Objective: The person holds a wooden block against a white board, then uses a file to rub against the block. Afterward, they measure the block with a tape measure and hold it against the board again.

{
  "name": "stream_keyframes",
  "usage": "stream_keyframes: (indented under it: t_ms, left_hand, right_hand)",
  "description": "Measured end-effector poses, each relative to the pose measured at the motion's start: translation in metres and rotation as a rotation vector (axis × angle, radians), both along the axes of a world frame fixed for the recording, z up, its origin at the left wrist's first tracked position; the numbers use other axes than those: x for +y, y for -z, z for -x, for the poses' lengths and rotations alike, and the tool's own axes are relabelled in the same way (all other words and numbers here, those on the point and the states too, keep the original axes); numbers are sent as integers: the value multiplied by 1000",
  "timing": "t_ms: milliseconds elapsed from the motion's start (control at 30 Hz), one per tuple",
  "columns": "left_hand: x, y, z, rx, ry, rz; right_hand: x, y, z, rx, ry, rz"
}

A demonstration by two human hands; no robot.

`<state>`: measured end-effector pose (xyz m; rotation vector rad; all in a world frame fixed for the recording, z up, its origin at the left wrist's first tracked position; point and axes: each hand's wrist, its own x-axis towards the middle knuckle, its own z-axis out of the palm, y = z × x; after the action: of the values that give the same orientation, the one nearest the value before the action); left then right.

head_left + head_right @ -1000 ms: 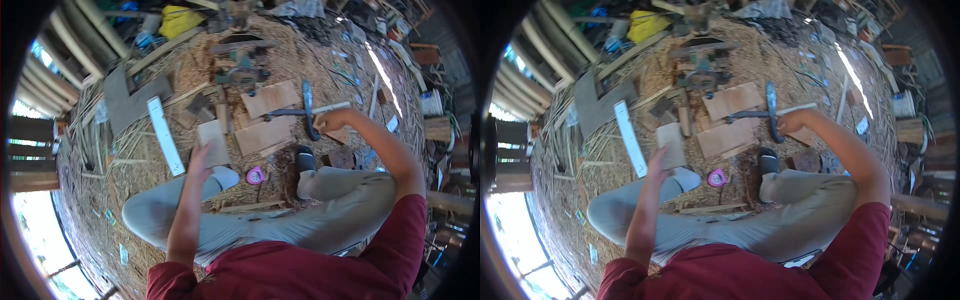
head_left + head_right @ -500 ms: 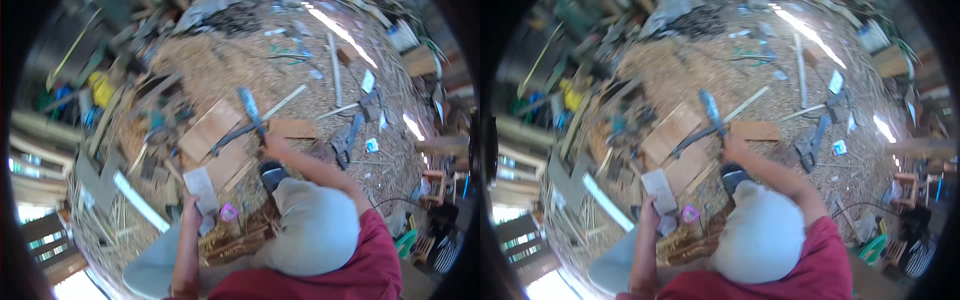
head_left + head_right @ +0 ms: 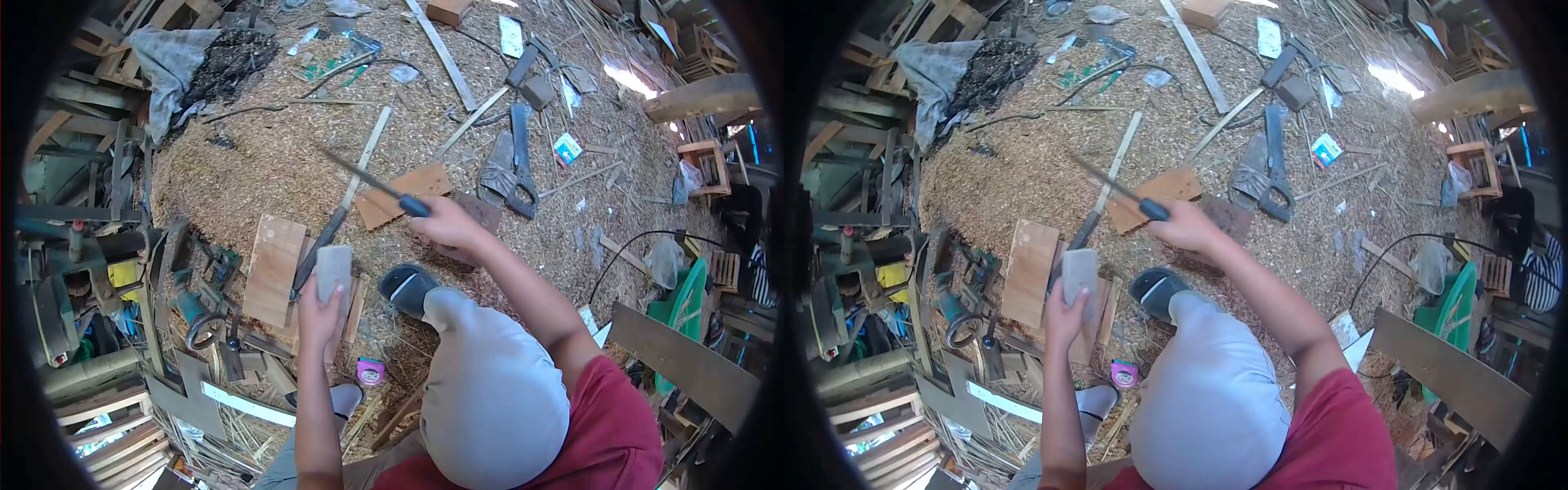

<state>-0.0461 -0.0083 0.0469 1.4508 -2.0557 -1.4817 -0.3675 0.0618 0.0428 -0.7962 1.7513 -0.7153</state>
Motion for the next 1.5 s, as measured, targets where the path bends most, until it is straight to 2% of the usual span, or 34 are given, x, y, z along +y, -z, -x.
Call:
stream_keyframes:
  t_ms: [67, 133, 200, 267, 300, 367, 400, 500, 533, 667, 867, 933, 1067, 1267, 1367, 1467, 1500]
  left_hand:
    - [6, -2, 45, 1, 130, 92]
    - [13, 8, 92, -153, 343, 175]
    - [28, 9, 147, -131, 469, 362]
    - [33, 23, 190, -146, 637, 440]
    - [39, 33, 204, -151, 725, 481]
    - [52, 60, 217, -208, 711, 523]
    - [57, 69, 220, -242, 693, 541]
    - [57, 71, 216, -243, 661, 586]
    - [56, 71, 218, -273, 687, 561]
    - [55, 69, 224, -271, 718, 568]
    - [61, 69, 236, -270, 679, 580]
    - [55, 75, 236, -246, 703, 602]
    - [50, 79, 232, -205, 741, 616]
    - [48, 75, 233, -257, 773, 576]
    - [51, 74, 230, -269, 773, 551]
    - [50, 73, 234, -256, 771, 561]
    - [50, 75, 233, -249, 770, 583]
  right_hand:
    - [49, -11, 11, 105, 193, 250]
    - [99, -19, 16, 56, 381, 290]
    - [139, -23, 18, -17, 531, 273]
    - [174, -21, 15, -119, 646, 199]
    - [186, -21, 11, -28, 675, 228]
    - [203, -17, -1, 148, 721, 277]
    - [210, -3, -9, 14, 810, 264]
    - [217, 13, -11, 101, 603, 84]
    - [211, 8, -18, 126, 654, 65]
    - [198, 28, -33, 90, 718, 154]
    - [176, 55, -25, -3, 846, 51]
    - [175, 61, -25, 28, 842, 97]
    - [172, 50, -25, 93, 804, 240]
    - [173, 71, -26, 94, 797, 50]
    - [174, 56, -25, 0, 842, 146]
    - [175, 47, -23, 16, 853, 260]
    - [174, 51, -22, 63, 802, 155]
